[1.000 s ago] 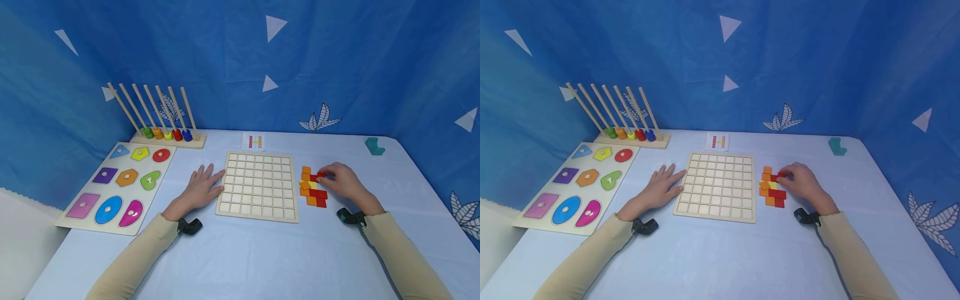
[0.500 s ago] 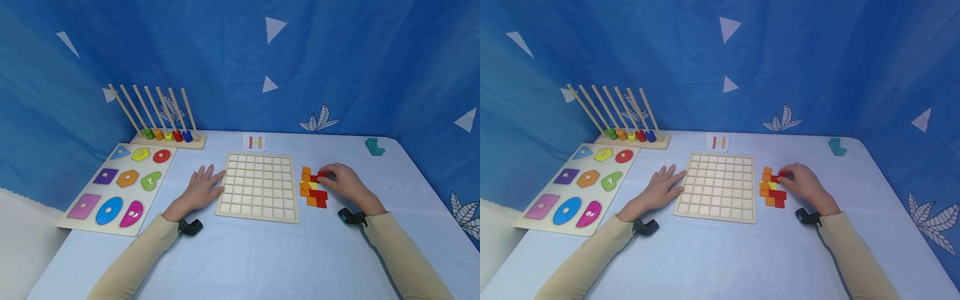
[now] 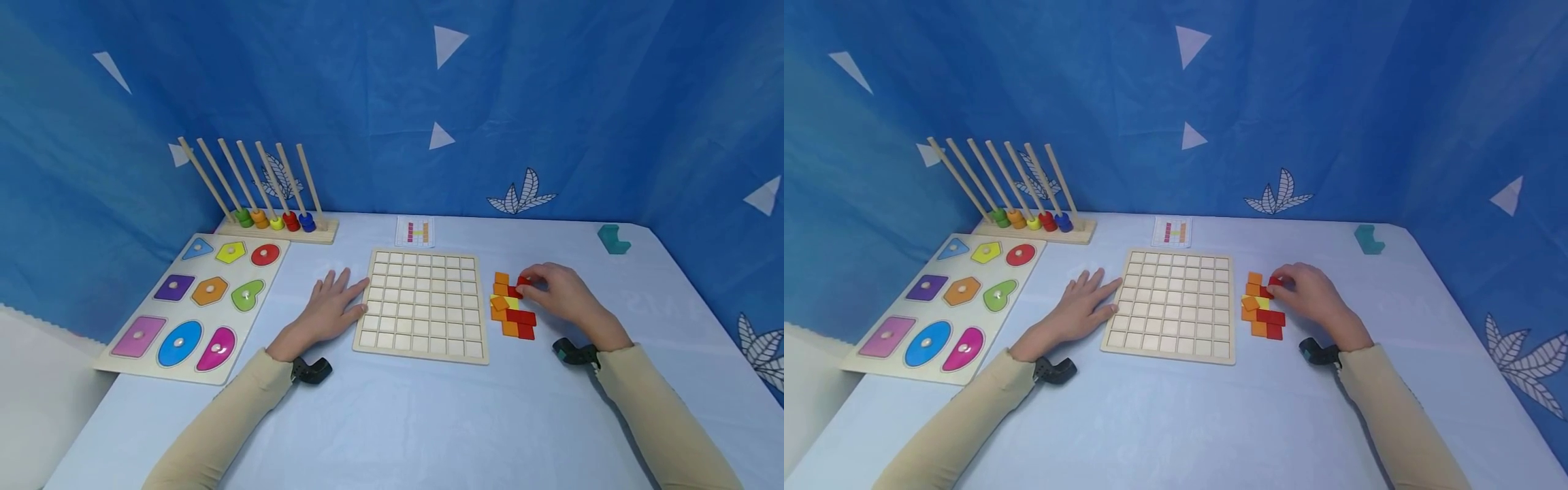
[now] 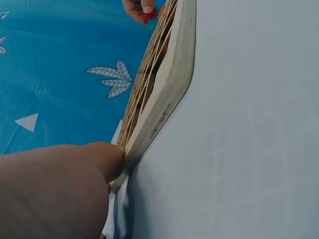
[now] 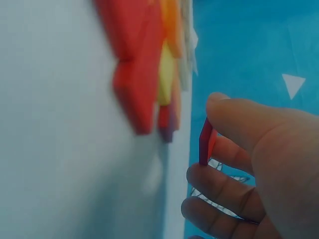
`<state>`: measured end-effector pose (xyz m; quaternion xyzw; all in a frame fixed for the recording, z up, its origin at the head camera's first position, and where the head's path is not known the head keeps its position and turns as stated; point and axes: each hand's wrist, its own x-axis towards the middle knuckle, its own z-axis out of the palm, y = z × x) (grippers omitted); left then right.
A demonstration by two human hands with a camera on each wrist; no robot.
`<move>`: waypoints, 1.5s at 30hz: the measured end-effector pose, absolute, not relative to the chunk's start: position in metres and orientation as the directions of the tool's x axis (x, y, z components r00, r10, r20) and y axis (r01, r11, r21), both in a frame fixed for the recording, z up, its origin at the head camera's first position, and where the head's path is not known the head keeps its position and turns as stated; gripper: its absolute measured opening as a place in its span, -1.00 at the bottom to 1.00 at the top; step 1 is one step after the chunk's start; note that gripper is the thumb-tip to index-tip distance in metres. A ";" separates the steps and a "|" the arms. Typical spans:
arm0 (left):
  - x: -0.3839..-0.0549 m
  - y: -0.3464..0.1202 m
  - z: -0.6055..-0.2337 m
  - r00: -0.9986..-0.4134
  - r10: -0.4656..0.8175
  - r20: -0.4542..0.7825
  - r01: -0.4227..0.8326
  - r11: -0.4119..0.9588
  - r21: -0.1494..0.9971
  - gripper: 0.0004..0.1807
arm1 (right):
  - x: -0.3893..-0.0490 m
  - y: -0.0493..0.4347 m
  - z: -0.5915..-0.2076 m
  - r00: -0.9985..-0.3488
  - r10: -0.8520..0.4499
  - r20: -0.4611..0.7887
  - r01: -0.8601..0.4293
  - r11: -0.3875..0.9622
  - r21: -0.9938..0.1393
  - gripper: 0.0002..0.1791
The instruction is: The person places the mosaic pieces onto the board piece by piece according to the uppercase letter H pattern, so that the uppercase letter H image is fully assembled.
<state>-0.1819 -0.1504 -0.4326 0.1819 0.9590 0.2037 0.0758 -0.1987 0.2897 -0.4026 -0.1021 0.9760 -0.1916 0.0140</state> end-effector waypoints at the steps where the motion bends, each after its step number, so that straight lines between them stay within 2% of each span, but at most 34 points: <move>1: -0.182 -0.150 -0.433 -0.923 0.379 -0.070 0.318 0.851 0.419 -0.32 | -0.199 0.287 -0.401 -0.978 -0.208 0.012 -0.197 0.905 -0.376 -0.59; 16: -0.184 -0.150 -0.434 -0.925 0.372 -0.077 0.306 0.850 0.428 -0.33 | -0.229 0.237 -0.374 -0.944 -0.328 0.020 -0.313 0.878 -0.364 -0.59; 29: -0.185 -0.148 -0.433 -0.932 0.350 -0.099 0.278 0.862 0.424 -0.29 | -0.257 0.181 -0.373 -0.894 -0.448 0.018 -0.422 0.827 -0.372 -0.66; 45: -0.184 -0.147 -0.432 -0.930 0.361 -0.063 0.301 0.850 0.433 -0.30 | -0.269 0.124 -0.389 -0.831 -0.556 -0.013 -0.502 0.760 -0.413 -0.70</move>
